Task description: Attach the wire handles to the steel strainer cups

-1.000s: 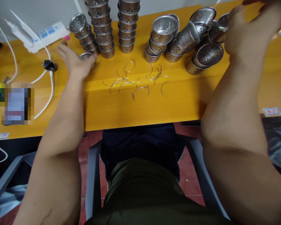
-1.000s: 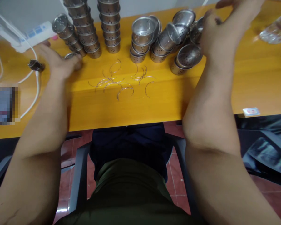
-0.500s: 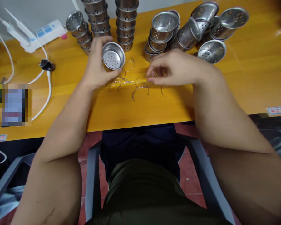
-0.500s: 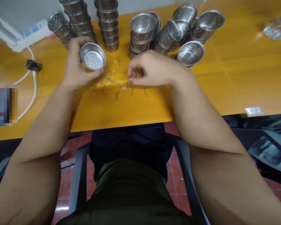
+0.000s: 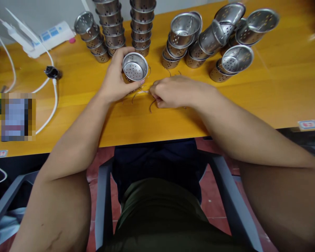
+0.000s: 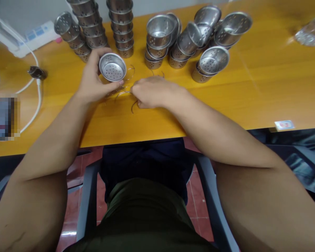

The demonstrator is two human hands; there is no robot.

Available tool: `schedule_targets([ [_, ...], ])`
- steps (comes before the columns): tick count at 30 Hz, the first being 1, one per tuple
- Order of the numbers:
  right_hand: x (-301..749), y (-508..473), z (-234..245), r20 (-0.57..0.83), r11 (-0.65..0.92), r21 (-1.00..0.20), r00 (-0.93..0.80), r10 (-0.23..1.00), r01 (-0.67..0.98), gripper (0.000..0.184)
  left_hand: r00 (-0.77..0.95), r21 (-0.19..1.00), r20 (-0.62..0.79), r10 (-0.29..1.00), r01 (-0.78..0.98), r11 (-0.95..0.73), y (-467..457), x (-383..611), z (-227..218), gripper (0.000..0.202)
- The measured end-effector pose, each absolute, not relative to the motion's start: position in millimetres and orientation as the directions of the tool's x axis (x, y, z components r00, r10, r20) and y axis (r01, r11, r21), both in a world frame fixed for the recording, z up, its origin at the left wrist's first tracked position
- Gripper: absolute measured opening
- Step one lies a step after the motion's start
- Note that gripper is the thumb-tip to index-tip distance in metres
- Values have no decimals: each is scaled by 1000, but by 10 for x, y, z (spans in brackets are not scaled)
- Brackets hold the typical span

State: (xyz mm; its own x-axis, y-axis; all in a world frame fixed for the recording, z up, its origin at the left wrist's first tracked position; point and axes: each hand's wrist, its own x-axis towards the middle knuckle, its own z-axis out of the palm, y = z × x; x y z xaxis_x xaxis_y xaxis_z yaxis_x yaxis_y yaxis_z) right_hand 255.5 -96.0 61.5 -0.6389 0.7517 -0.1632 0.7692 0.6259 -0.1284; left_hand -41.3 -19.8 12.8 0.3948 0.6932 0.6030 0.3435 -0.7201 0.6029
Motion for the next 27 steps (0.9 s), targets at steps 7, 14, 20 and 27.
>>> schedule_targets([
  [7, 2552, -995, 759, -209, 669, -52, -663, 719, 742, 8, 386, 664, 584, 714, 278, -694, -208, -374, 111, 103],
  [14, 2588, -1020, 728, -192, 671, -77, -671, 716, 737, 12, 341, 686, 582, 738, 281, -671, -253, -326, 121, 105],
  [20, 2468, -1124, 797, -252, 641, -48, -630, 734, 766, 29, 305, 714, 593, 745, 228, -662, -227, -303, 59, 121],
  [27, 2667, -967, 755, -109, 631, -363, -703, 703, 686, 10, 303, 684, 611, 731, 263, -681, -220, -267, 58, 101],
])
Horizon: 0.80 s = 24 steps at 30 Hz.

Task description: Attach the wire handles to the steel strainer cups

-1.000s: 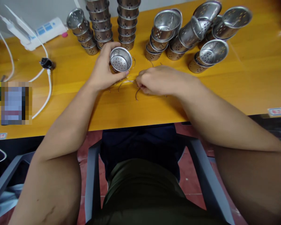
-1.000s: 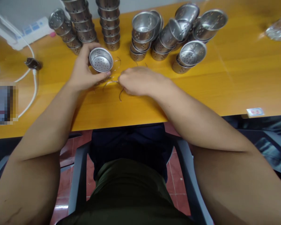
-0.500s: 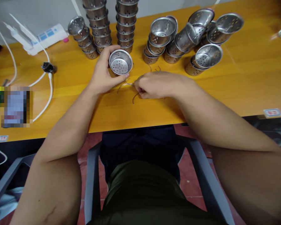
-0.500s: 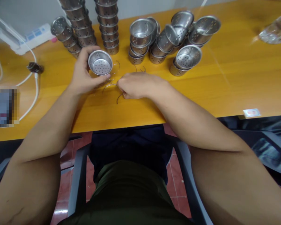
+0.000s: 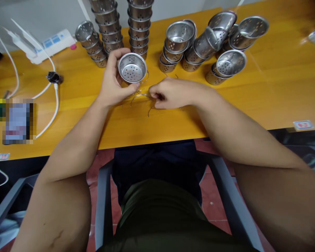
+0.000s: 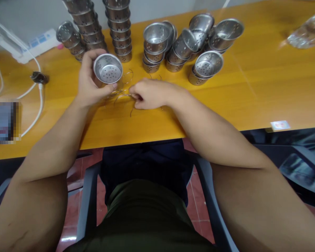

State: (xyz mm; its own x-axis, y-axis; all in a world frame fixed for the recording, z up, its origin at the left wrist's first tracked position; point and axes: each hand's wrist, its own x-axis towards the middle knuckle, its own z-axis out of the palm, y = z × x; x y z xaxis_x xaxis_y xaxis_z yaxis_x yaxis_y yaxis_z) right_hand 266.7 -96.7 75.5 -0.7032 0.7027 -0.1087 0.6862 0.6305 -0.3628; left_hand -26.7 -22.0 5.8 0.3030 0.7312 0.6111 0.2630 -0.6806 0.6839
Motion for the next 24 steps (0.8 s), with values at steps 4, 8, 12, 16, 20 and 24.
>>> schedule_targets([
  [4, 2822, -944, 854, -67, 455, -672, -660, 748, 584, 15, 270, 724, 589, 762, 242, -646, -181, -252, 63, 94],
  [8, 2845, -940, 921, -47, 330, -726, -523, 851, 603, 24, 330, 718, 620, 711, 125, -684, -61, -323, -42, 105],
  [12, 2809, -877, 895, -51, 226, -721, -375, 926, 656, 16, 373, 783, 597, 710, -80, -617, -57, -358, -134, 103],
  [16, 2754, -890, 896, -35, 157, -810, -314, 949, 565, 15, 387, 809, 548, 742, -20, -587, -158, -312, -98, 107],
  [20, 2754, -912, 883, 52, 191, -871, -300, 952, 454, 16, 365, 771, 540, 758, 146, -620, -196, -297, -23, 116],
  [24, 2906, -874, 853, 140, 275, -896, -366, 920, 348, 26, 407, 687, 674, 617, -37, -726, -132, -411, 11, 76],
])
